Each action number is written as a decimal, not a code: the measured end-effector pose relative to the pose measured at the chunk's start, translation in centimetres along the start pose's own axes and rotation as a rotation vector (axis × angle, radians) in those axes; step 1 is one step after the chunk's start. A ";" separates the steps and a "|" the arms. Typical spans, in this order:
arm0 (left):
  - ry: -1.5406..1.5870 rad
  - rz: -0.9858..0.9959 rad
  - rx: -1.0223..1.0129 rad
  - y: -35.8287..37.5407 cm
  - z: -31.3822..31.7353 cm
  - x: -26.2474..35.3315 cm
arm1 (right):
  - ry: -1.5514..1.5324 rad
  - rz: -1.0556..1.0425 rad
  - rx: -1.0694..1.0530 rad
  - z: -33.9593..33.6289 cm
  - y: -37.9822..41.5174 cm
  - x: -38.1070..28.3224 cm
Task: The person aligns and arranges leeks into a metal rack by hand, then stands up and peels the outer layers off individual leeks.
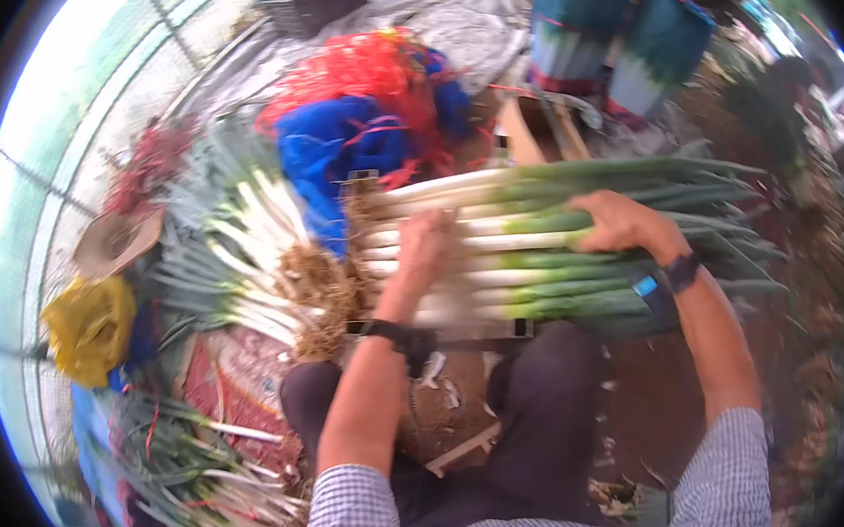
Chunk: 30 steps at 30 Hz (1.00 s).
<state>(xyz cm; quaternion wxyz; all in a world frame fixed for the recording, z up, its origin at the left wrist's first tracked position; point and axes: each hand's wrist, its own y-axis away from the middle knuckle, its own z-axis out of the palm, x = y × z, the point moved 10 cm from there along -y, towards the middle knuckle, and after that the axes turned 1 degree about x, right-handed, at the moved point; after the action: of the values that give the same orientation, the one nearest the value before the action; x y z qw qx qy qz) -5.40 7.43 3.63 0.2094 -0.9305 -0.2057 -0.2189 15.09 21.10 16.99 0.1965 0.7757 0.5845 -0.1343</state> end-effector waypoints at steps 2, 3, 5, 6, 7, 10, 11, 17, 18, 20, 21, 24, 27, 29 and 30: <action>-0.043 0.037 0.082 -0.2 -0.8 1.1 | 0.055 0.096 -0.032 -1.0 0.9 0.7; -0.053 0.015 0.158 0.5 -3.2 2.2 | 0.195 0.106 0.005 -0.9 1.5 1.2; -0.057 -0.010 0.082 1.0 -2.8 1.9 | 0.213 0.057 0.119 0.8 2.9 1.3; -0.057 -0.022 0.043 1.3 -2.3 1.6 | 0.224 0.035 0.174 1.1 3.8 0.6; -0.037 0.004 0.050 1.7 -2.3 1.6 | 0.237 0.034 0.254 1.1 5.2 -0.1; 0.015 -0.016 0.045 2.1 -2.7 1.1 | 0.284 0.067 0.390 0.9 6.9 -2.5; 0.021 -0.024 0.036 2.0 -2.7 1.0 | 0.306 0.049 0.404 1.0 7.1 -2.8; 0.004 -0.006 0.213 2.3 -2.6 1.3 | 0.392 -0.095 0.395 2.9 5.8 -0.6; -0.025 -0.002 0.202 2.3 -2.9 1.8 | 0.394 -0.068 0.306 3.4 5.7 0.0; -0.032 -0.025 0.173 2.7 -3.5 2.0 | 0.371 -0.067 0.436 2.8 6.3 -0.6; -0.016 -0.050 0.141 3.0 -3.5 1.6 | 0.355 -0.045 0.447 2.7 6.4 -0.9; -0.013 -0.045 0.110 3.0 -3.5 1.5 | 0.346 0.097 0.448 1.3 8.1 0.3; 0.012 -0.087 0.073 2.7 -3.1 1.2 | 0.358 0.381 0.424 -1.5 12.3 3.1; -0.018 -0.114 0.066 2.7 -2.5 0.8 | 0.321 0.297 0.623 -0.7 14.2 5.6; -0.041 -0.111 0.052 2.6 -2.3 0.8 | 0.301 0.323 0.608 0.5 14.3 6.6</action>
<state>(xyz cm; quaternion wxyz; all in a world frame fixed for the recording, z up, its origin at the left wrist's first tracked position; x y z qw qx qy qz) -4.23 4.36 5.15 0.2168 -0.9162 -0.2669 -0.2059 30.71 23.11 15.76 -0.1121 0.8919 0.4104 -0.1535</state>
